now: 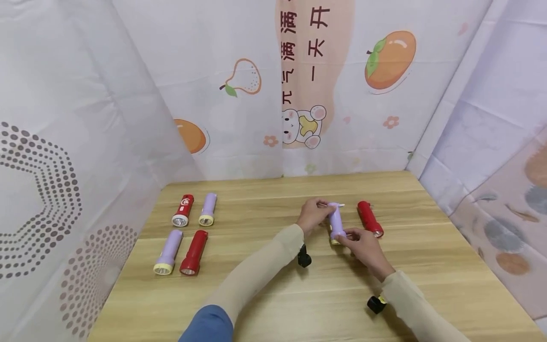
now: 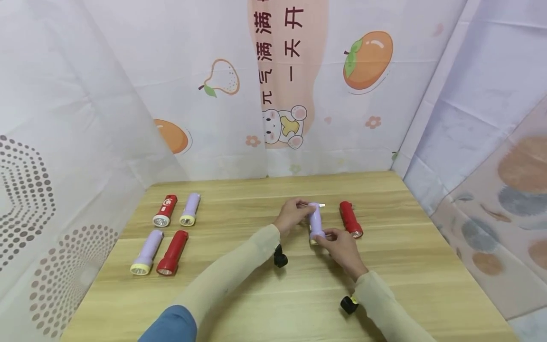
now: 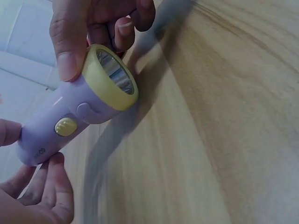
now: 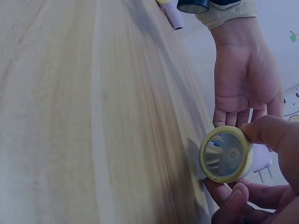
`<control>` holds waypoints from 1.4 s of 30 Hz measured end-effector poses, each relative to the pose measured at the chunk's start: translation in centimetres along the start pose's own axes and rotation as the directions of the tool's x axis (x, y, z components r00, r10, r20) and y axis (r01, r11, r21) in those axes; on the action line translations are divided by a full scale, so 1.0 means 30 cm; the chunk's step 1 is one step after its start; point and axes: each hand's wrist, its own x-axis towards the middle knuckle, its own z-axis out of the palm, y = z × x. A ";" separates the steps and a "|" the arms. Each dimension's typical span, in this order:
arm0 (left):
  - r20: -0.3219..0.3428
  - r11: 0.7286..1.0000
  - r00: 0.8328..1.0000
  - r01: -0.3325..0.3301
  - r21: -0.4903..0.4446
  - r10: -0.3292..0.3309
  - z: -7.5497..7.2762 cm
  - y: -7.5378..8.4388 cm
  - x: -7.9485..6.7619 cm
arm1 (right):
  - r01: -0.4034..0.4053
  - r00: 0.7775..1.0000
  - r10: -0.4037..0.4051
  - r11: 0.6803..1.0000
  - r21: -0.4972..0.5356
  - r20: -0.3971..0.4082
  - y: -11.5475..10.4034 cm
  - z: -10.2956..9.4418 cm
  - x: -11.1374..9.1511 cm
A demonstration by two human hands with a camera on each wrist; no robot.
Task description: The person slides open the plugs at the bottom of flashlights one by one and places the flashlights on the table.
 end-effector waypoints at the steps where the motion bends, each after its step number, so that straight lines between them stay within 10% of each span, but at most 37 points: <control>1: 0.008 1.000 1.000 -0.003 0.007 0.003 0.005 0.001 0.005 | -0.006 1.000 0.006 1.000 -0.001 -0.003 0.001 -0.003 -0.001; 15: -0.019 1.000 1.000 0.020 0.021 -0.020 0.047 0.026 0.034 | 0.048 0.997 -0.054 0.991 -0.124 -0.046 -0.004 -0.029 0.014; 31: -0.041 0.999 0.999 0.031 -0.009 -0.031 0.079 0.023 0.083 | 0.145 0.976 -0.197 0.907 -0.394 -0.093 -0.031 -0.042 0.040; 42: -0.061 0.995 0.994 0.097 0.021 -0.095 0.084 -0.001 0.119 | 0.112 0.978 -0.169 0.919 -0.377 -0.119 -0.035 -0.057 0.046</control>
